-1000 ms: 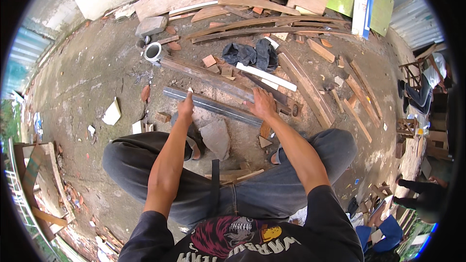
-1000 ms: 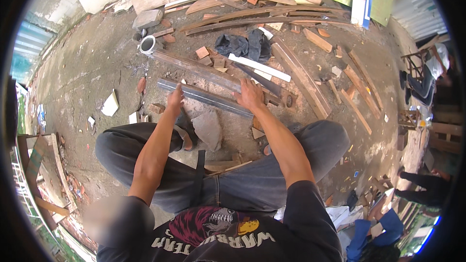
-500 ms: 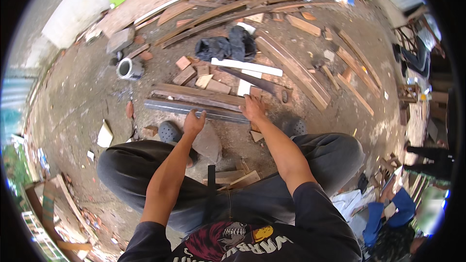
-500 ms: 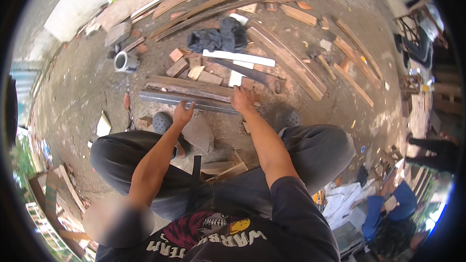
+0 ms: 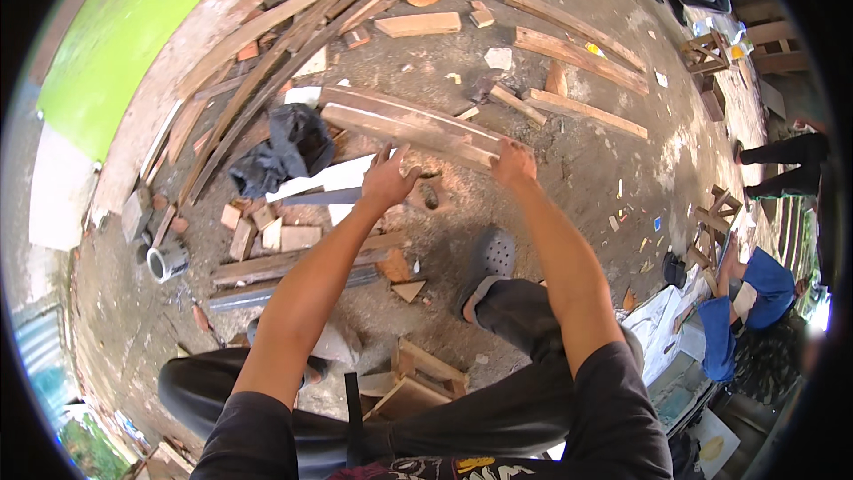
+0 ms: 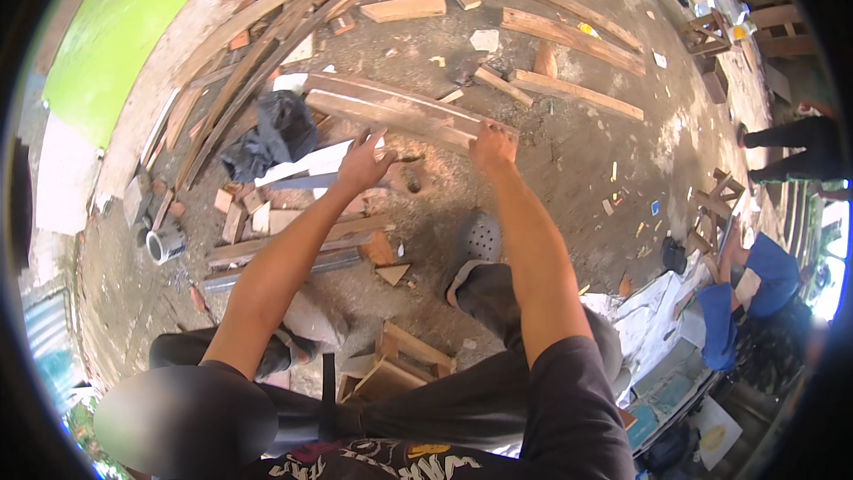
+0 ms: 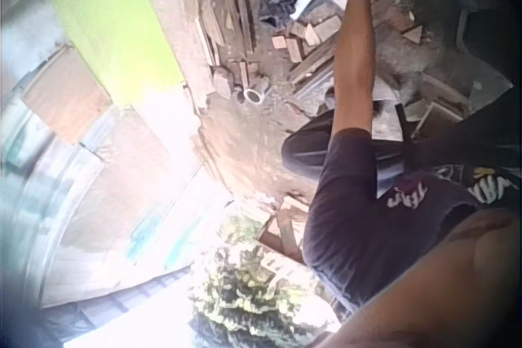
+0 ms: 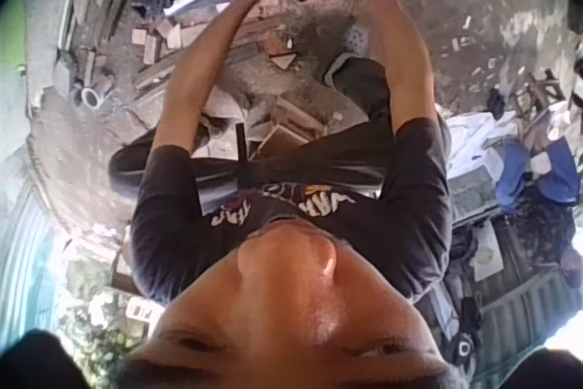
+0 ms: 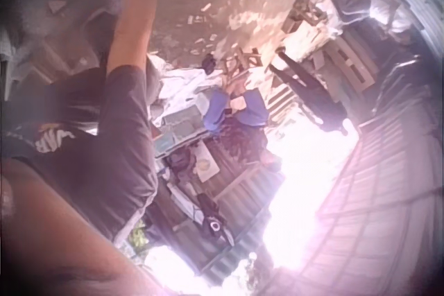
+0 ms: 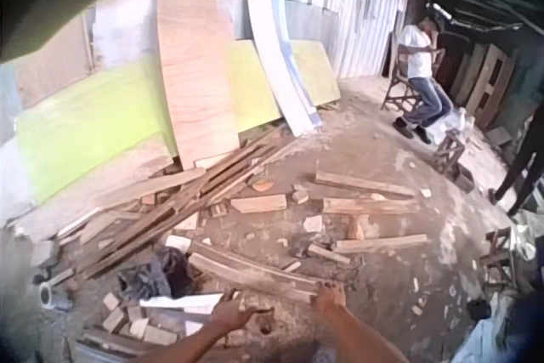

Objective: The person sits on the ground and uses a hammer to break a long wooden plank into smaller pieces. They repeatedly strike the wood against a metal bar to snap it apart.

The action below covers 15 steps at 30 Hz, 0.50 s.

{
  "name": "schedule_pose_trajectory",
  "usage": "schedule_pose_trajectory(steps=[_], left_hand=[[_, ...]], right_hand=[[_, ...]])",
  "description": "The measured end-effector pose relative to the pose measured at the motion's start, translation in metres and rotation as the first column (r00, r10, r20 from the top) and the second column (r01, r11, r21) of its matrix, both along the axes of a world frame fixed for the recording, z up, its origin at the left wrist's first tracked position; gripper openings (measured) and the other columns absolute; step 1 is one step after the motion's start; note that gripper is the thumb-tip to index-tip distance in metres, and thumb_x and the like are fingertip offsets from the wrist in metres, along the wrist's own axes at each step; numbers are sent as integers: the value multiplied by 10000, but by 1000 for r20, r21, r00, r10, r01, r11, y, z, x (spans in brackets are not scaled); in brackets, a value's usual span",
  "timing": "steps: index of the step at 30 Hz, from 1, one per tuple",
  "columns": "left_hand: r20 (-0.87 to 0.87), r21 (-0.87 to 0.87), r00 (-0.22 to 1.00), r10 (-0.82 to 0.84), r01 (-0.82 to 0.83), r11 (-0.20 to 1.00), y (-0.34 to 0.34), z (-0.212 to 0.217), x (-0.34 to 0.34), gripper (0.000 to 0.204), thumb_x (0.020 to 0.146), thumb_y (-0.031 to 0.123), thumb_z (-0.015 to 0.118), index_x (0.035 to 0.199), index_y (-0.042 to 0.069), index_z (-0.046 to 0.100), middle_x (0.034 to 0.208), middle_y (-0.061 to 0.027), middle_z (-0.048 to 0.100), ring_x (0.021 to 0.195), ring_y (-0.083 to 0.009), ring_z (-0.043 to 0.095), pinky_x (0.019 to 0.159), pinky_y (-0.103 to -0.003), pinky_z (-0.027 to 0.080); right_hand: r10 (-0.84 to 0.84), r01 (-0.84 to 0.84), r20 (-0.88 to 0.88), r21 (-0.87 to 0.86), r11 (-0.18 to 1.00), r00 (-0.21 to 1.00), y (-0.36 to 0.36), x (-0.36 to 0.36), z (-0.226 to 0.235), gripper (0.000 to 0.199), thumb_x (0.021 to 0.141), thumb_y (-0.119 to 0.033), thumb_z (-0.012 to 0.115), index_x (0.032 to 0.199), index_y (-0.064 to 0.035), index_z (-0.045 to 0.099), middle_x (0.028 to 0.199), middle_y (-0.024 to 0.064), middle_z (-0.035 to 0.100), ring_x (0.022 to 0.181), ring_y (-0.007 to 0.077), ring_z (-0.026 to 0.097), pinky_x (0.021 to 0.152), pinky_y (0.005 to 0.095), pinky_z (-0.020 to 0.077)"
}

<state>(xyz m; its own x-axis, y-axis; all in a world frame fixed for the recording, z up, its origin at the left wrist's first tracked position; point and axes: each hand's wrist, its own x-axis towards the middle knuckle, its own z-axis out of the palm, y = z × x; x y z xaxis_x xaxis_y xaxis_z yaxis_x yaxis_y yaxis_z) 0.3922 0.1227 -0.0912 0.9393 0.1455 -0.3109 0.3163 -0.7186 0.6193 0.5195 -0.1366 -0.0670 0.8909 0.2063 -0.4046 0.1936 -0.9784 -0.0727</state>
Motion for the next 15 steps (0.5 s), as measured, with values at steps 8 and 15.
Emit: schedule_pose_trajectory(steps=[8,15], left_hand=[[-310,278,910,-273,362,890,-28,-49,110,1128,741,809,538,1572,250,19,1568,-307,-135,1442,-493,-162,1147,-591,-52],[-311,223,903,-296,372,901,-40,-43,116,1064,786,741,559,1573,257,30,1576,-267,-172,1436,-475,-206,1136,-617,-75]], right_hand=[[-67,76,203,-38,996,977,-53,137,-41,597,870,-176,581,1437,-155,396,1454,124,436,1331,363,421,1055,486,405],[142,-43,302,-312,949,943,-109,201,-90,461,915,-120,507,1370,-173,454,1359,176,527,1310,349,460,1061,493,390]])
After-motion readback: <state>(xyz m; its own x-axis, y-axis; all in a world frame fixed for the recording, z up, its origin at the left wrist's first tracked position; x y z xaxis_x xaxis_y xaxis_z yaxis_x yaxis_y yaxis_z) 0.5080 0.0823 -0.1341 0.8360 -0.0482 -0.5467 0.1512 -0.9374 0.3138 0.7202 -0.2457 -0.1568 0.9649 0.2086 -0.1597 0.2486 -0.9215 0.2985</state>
